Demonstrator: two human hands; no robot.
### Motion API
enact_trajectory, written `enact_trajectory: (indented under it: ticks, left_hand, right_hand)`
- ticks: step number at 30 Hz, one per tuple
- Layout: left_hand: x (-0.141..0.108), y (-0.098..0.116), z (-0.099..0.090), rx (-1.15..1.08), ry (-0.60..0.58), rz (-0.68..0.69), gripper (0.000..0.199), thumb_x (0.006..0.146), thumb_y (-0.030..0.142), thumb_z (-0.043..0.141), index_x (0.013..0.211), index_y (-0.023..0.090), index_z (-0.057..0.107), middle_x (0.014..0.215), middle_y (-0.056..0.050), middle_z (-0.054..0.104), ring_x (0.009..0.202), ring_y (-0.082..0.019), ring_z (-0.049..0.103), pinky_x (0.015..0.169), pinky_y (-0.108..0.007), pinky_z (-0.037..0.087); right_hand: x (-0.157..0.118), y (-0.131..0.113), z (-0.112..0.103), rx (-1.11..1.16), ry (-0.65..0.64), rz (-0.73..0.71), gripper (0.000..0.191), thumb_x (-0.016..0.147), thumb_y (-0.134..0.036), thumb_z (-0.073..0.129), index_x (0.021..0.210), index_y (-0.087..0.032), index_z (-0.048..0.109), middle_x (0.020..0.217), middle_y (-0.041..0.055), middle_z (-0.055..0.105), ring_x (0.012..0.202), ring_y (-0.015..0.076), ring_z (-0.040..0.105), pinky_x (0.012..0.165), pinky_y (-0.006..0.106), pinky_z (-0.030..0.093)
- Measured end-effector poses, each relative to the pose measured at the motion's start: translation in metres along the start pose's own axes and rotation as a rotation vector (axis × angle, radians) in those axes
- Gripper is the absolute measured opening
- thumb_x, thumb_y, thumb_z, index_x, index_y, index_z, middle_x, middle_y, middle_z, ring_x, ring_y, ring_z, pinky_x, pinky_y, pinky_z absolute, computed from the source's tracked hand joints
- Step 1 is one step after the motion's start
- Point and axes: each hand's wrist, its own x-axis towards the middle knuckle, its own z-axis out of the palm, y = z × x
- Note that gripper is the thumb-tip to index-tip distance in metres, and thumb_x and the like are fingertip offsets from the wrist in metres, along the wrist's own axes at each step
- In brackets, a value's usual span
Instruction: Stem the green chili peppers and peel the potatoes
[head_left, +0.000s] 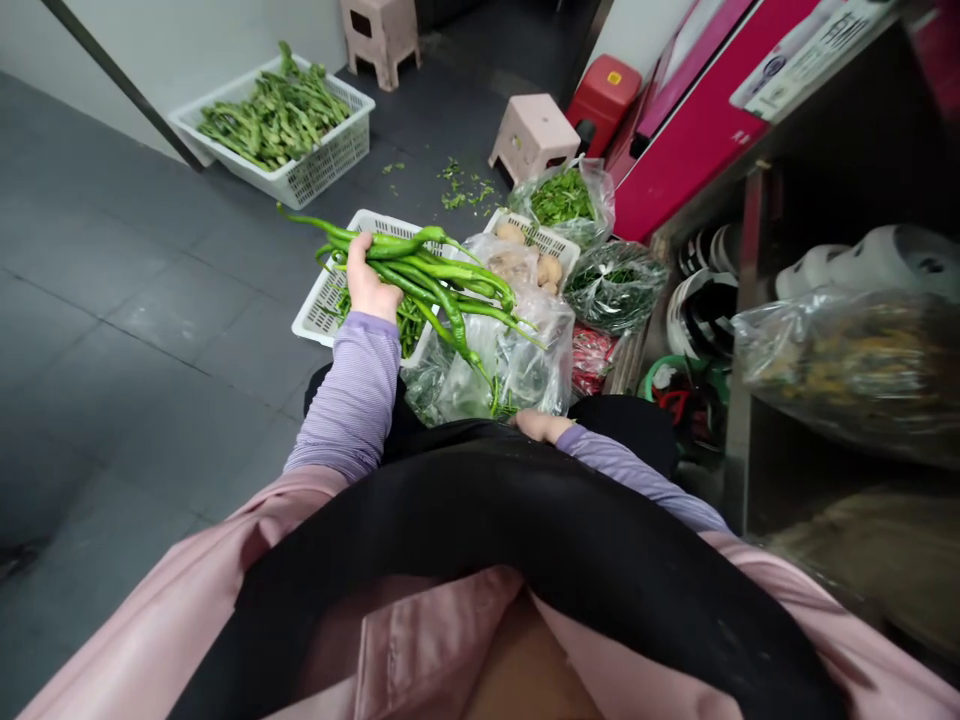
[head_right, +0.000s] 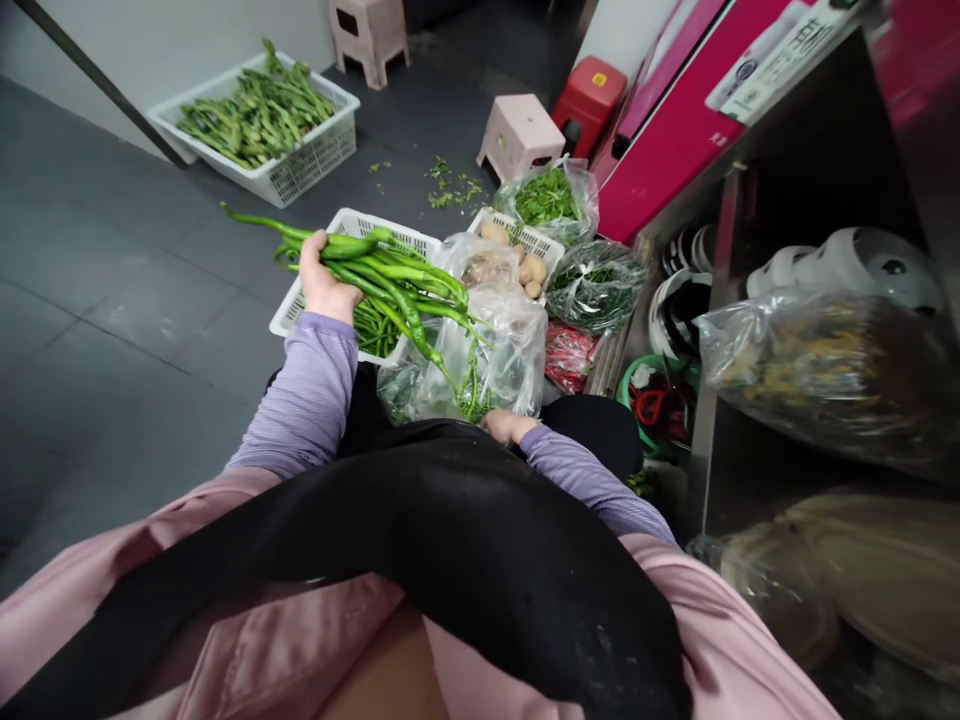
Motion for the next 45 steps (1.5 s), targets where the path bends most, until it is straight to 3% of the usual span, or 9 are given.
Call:
enact_trajectory:
  ticks: [5,9,11,17,24,30,36,40,45]
  left_hand:
    - [-0.019,0.007,0.007,0.032,-0.096,0.015,0.024,0.080,0.047,0.061,0.073,0.026,0.051,0.076,0.000,0.070,0.105,-0.024,0.063,0.102,-0.043,0.045]
    - [-0.030,0.005,0.014,0.088,-0.110,0.067,0.033,0.076,0.055,0.063,0.073,0.024,0.053,0.078,-0.004,0.066,0.100,-0.025,0.066,0.091,-0.039,0.052]
    - [-0.032,0.004,0.016,0.117,-0.092,0.088,0.040,0.072,0.060,0.068,0.073,0.023,0.054,0.079,-0.005,0.064,0.098,-0.025,0.067,0.085,-0.037,0.055]
    - [-0.028,0.001,0.013,0.101,-0.030,0.052,0.035,0.070,0.047,0.076,0.071,0.022,0.052,0.076,-0.004,0.064,0.088,-0.024,0.069,0.084,-0.037,0.058]
    - [-0.030,-0.011,0.015,0.100,-0.036,0.027,0.034,0.065,0.040,0.084,0.071,0.021,0.057,0.070,-0.005,0.064,0.079,-0.023,0.069,0.080,-0.037,0.060]
    - [-0.026,-0.018,0.013,0.117,0.023,0.066,0.038,0.061,0.041,0.088,0.077,0.020,0.061,0.073,-0.007,0.067,0.083,-0.026,0.070,0.081,-0.041,0.061]
    - [-0.021,-0.016,0.011,0.109,0.060,0.063,0.039,0.062,0.042,0.088,0.077,0.019,0.061,0.071,-0.006,0.065,0.082,-0.026,0.070,0.080,-0.042,0.061]
    - [-0.019,-0.017,0.012,0.116,0.065,0.073,0.039,0.061,0.041,0.089,0.075,0.020,0.059,0.073,-0.006,0.065,0.086,-0.027,0.070,0.084,-0.043,0.061]
    - [-0.015,-0.021,0.011,0.111,0.071,0.061,0.041,0.058,0.041,0.090,0.076,0.020,0.059,0.073,-0.007,0.066,0.090,-0.029,0.070,0.085,-0.043,0.061]
  right_hand:
    - [0.040,-0.028,-0.073,0.280,0.319,0.059,0.029,0.097,-0.018,0.047,0.112,-0.014,0.072,0.100,0.0074,0.075,0.077,0.0137,0.066,0.080,0.028,0.055]
    - [0.058,-0.080,-0.125,0.497,0.386,-0.219,0.028,0.097,-0.037,0.054,0.105,-0.015,0.071,0.091,0.0036,0.072,0.070,0.0118,0.061,0.073,0.026,0.051]
    - [0.058,-0.102,-0.136,0.460,0.410,-0.322,0.029,0.096,-0.039,0.055,0.099,-0.015,0.070,0.089,0.0036,0.071,0.075,0.0143,0.061,0.077,0.029,0.050]
    - [0.036,-0.118,-0.144,0.289,0.806,-0.337,0.030,0.099,-0.042,0.050,0.101,-0.019,0.068,0.104,0.0097,0.069,0.098,0.0227,0.059,0.095,0.040,0.048]
    - [0.045,-0.142,-0.171,0.055,0.561,-0.465,0.040,0.099,-0.050,0.056,0.120,-0.017,0.064,0.095,0.0055,0.067,0.094,0.0211,0.061,0.091,0.038,0.048]
    - [0.076,-0.132,-0.174,-0.128,0.546,-0.357,0.038,0.100,-0.051,0.056,0.089,-0.017,0.066,0.082,0.0079,0.064,0.087,0.0214,0.060,0.082,0.034,0.045]
    - [0.056,-0.113,-0.183,-0.202,0.117,-0.538,0.036,0.096,-0.050,0.060,0.077,-0.020,0.062,0.069,0.0003,0.058,0.069,0.0148,0.050,0.073,0.029,0.040]
    - [0.037,-0.108,-0.174,-0.131,0.329,-0.365,0.034,0.103,-0.044,0.044,0.093,-0.018,0.064,0.084,0.0041,0.064,0.077,0.0175,0.054,0.076,0.031,0.042]
    - [0.034,-0.110,-0.148,-0.260,0.418,-0.319,0.020,0.094,-0.037,0.062,0.096,-0.018,0.067,0.092,0.0082,0.068,0.084,0.0210,0.057,0.075,0.032,0.043]
